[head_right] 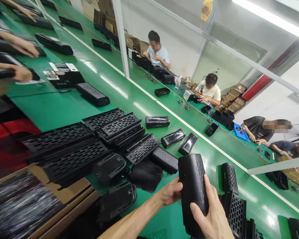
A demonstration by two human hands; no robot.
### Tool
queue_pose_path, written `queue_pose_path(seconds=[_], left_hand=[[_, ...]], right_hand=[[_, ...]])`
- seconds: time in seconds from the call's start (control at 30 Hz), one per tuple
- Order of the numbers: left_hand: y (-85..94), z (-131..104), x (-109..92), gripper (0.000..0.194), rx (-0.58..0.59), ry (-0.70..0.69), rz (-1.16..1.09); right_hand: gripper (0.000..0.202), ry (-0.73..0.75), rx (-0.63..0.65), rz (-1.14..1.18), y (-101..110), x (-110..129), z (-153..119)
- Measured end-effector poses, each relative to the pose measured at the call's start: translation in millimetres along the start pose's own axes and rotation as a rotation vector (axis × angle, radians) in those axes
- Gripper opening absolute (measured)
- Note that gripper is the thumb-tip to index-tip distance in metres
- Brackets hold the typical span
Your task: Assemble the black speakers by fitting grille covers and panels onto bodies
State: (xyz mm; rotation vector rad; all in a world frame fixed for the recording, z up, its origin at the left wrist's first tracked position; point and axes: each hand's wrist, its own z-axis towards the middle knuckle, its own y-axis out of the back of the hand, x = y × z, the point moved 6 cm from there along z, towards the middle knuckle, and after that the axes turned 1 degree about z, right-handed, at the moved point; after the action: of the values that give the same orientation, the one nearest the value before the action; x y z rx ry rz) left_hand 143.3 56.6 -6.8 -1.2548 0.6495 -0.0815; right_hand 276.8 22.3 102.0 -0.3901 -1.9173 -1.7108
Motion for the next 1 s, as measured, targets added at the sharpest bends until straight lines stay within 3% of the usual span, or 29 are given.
queue_pose_path(seconds=[0.17, 0.27, 0.33, 0.4, 0.53, 0.63, 0.73, 0.8, 0.9, 1.0], left_hand=[[3.1, 5, 12, 0.070, -0.011, 0.038, -0.008], [-2.0, 14, 8, 0.073, -0.036, -0.006, -0.029], [-8.3, 20, -2, 0.077, -0.053, -0.044, -0.025], [-17.4, 25, -18, 0.082, -0.053, -0.084, -0.007], [-38.8, 33, -44, 0.086, -0.042, -0.151, 0.045], [-49.4, 40, -50, 0.083, -0.036, -0.163, 0.079], [-53.3, 48, -58, 0.083, 0.041, -0.126, 0.150], [-52.1, 51, -79, 0.087, 0.063, -0.151, 0.265], [-57.9, 50, -128, 0.101, 0.070, -0.262, 0.551], [-79.9, 48, -155, 0.110, 0.224, -0.216, 0.813]], right_hand=[[0.086, -0.024, 0.056, 0.005, 12, 4, 10], [0.084, -0.022, 0.083, 0.024, 28, 10, 14], [0.080, 0.030, -0.044, 0.076, 39, 13, 6], [0.084, 0.095, -0.266, 0.156, 44, 12, -11], [0.109, 0.140, -0.559, 0.135, 21, 6, -34], [0.092, 0.237, -0.715, 0.078, 15, 12, -29], [0.077, 0.310, -0.785, 0.116, 31, 14, -25], [0.075, 0.284, -0.781, 0.142, 45, 10, -29], [0.072, 0.213, -0.721, 0.178, 58, 1, -40], [0.072, 0.177, -0.662, 0.211, 63, -6, -47]])
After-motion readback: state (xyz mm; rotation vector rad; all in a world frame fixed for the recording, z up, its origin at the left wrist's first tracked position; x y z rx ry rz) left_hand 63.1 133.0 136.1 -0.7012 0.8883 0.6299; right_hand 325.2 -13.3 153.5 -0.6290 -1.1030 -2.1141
